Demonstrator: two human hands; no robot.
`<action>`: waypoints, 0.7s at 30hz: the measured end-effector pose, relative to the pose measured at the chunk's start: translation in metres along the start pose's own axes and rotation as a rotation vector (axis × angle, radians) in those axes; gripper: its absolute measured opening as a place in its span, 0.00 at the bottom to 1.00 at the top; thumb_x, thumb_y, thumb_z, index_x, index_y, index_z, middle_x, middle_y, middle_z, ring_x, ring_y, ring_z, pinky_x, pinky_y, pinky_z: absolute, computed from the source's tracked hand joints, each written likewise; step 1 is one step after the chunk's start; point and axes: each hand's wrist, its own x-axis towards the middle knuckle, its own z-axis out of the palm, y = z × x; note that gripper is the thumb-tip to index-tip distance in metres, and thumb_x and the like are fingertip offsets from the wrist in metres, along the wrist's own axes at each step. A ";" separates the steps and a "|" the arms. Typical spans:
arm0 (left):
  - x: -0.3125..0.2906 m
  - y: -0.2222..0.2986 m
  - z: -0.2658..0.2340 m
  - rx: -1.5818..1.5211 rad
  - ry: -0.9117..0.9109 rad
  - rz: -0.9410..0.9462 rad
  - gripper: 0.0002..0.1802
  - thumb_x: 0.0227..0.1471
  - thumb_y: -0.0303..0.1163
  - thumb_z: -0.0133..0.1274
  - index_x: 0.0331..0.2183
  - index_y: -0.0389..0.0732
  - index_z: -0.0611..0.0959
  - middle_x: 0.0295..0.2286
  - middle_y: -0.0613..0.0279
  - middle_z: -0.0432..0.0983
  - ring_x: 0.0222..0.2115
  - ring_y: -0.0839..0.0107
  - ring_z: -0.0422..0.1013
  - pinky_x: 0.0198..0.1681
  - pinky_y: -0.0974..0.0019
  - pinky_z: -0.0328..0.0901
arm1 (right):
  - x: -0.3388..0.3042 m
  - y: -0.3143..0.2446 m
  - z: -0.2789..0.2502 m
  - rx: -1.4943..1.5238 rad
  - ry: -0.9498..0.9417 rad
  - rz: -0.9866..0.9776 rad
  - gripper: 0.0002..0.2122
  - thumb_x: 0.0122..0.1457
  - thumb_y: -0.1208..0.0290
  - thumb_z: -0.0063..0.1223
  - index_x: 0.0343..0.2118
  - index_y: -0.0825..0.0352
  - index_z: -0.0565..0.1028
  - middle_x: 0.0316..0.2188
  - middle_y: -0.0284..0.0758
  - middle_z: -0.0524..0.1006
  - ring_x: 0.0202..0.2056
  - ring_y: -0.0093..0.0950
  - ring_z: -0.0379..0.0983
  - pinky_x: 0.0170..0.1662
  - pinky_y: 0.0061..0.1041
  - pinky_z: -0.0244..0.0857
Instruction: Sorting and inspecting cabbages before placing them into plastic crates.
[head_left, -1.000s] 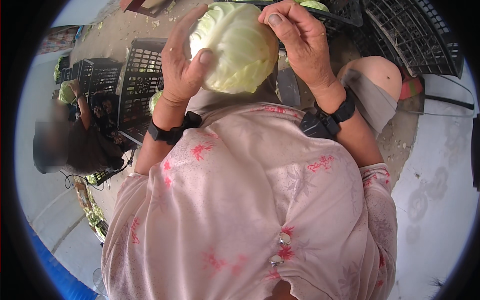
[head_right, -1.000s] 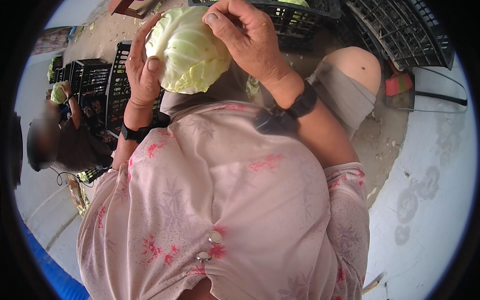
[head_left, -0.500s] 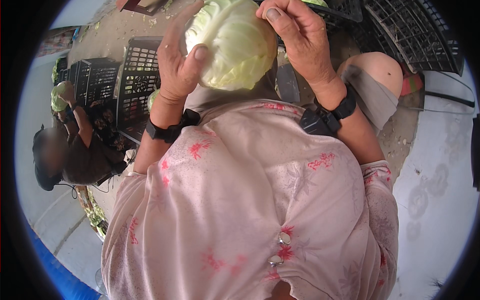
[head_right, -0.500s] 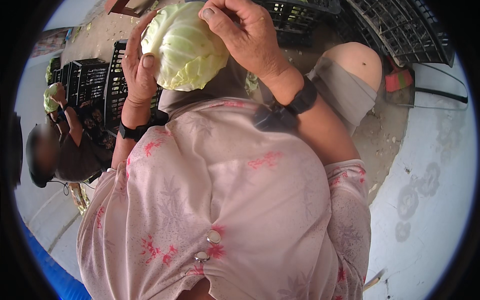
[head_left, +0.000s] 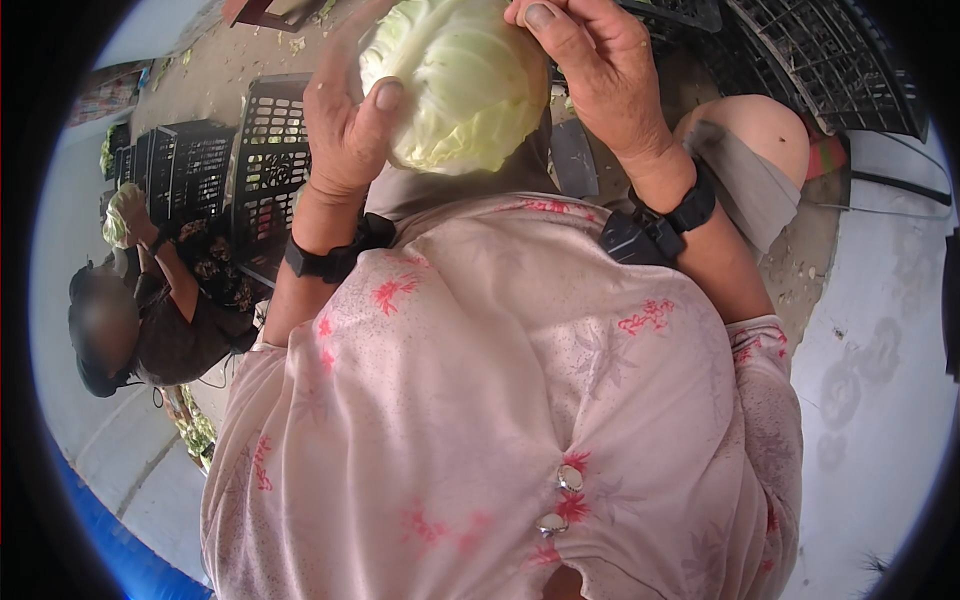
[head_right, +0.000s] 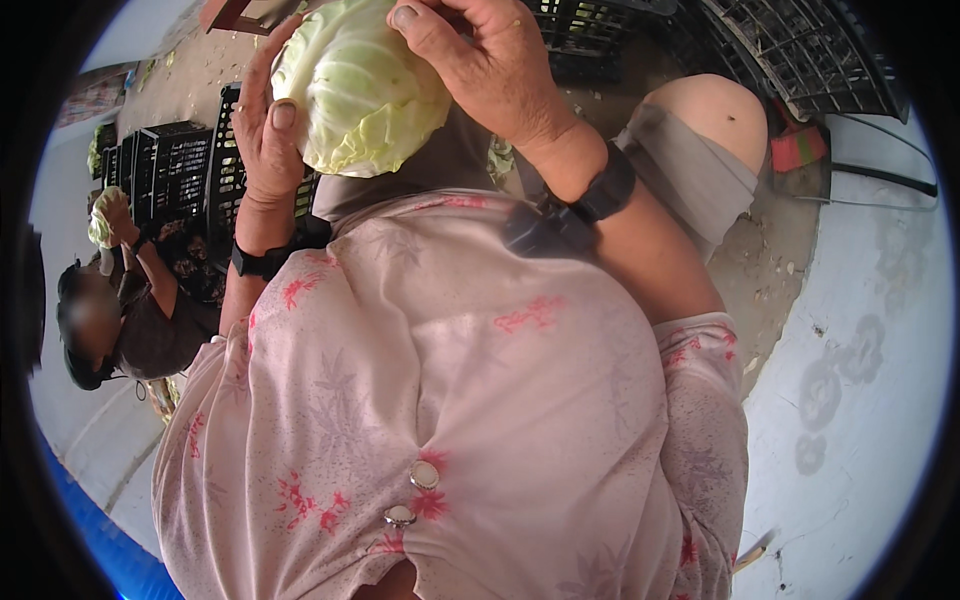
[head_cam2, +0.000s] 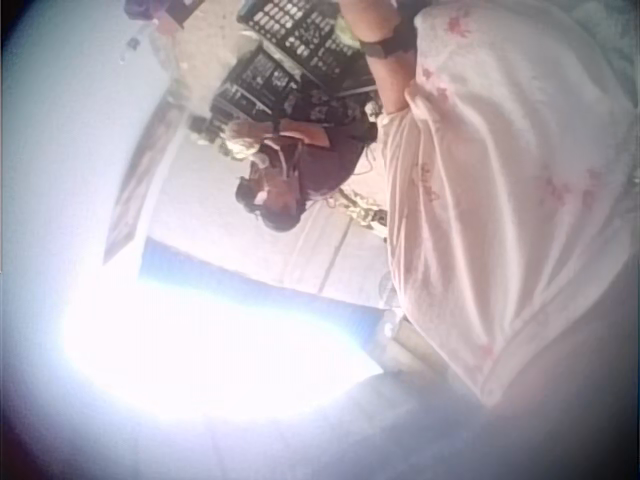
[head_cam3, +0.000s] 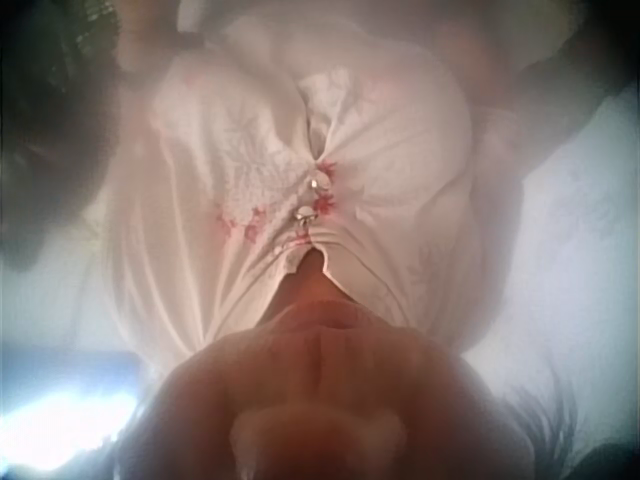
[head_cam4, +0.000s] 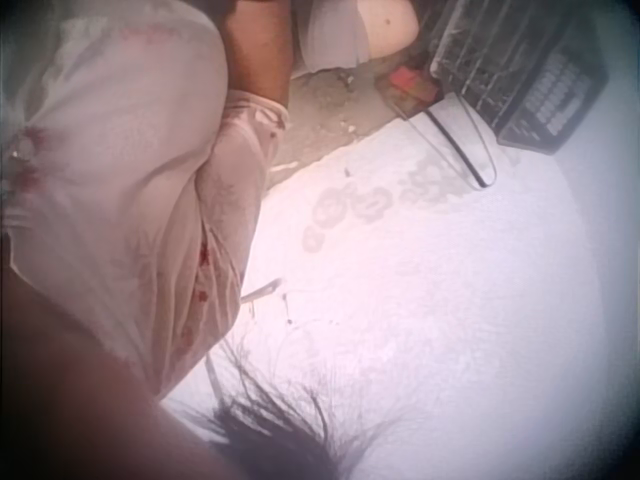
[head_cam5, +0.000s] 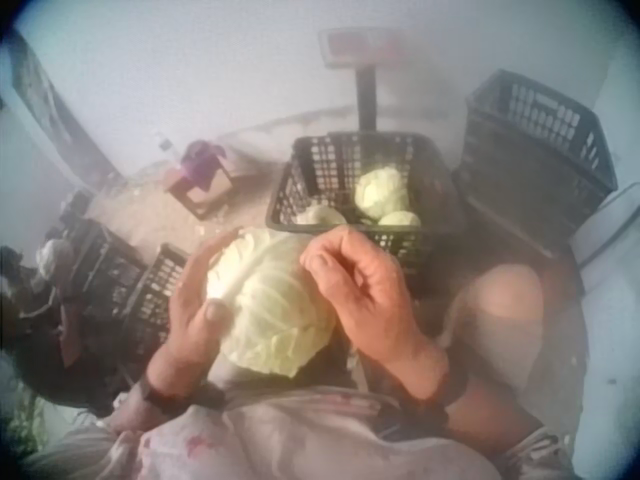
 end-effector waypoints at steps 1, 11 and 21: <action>0.001 0.002 0.000 0.007 -0.006 0.004 0.48 0.51 0.64 0.46 0.55 0.28 0.68 0.53 0.48 0.68 0.54 0.61 0.65 0.59 0.62 0.56 | 0.000 0.000 0.000 0.014 -0.001 0.008 0.06 0.65 0.72 0.47 0.33 0.69 0.72 0.28 0.26 0.72 0.30 0.14 0.64 0.35 0.14 0.61; -0.008 0.010 -0.009 0.029 0.026 0.004 0.48 0.52 0.64 0.44 0.55 0.27 0.68 0.53 0.47 0.69 0.54 0.62 0.65 0.59 0.62 0.56 | 0.004 -0.005 0.007 0.024 -0.047 -0.023 0.05 0.64 0.73 0.47 0.33 0.69 0.71 0.30 0.28 0.73 0.33 0.16 0.66 0.38 0.16 0.63; -0.014 0.019 -0.016 0.046 0.048 0.028 0.49 0.52 0.64 0.46 0.56 0.26 0.67 0.53 0.48 0.68 0.54 0.63 0.65 0.59 0.63 0.55 | 0.003 -0.006 0.009 0.061 -0.085 -0.067 0.05 0.65 0.74 0.46 0.32 0.69 0.71 0.30 0.29 0.73 0.33 0.16 0.66 0.40 0.16 0.62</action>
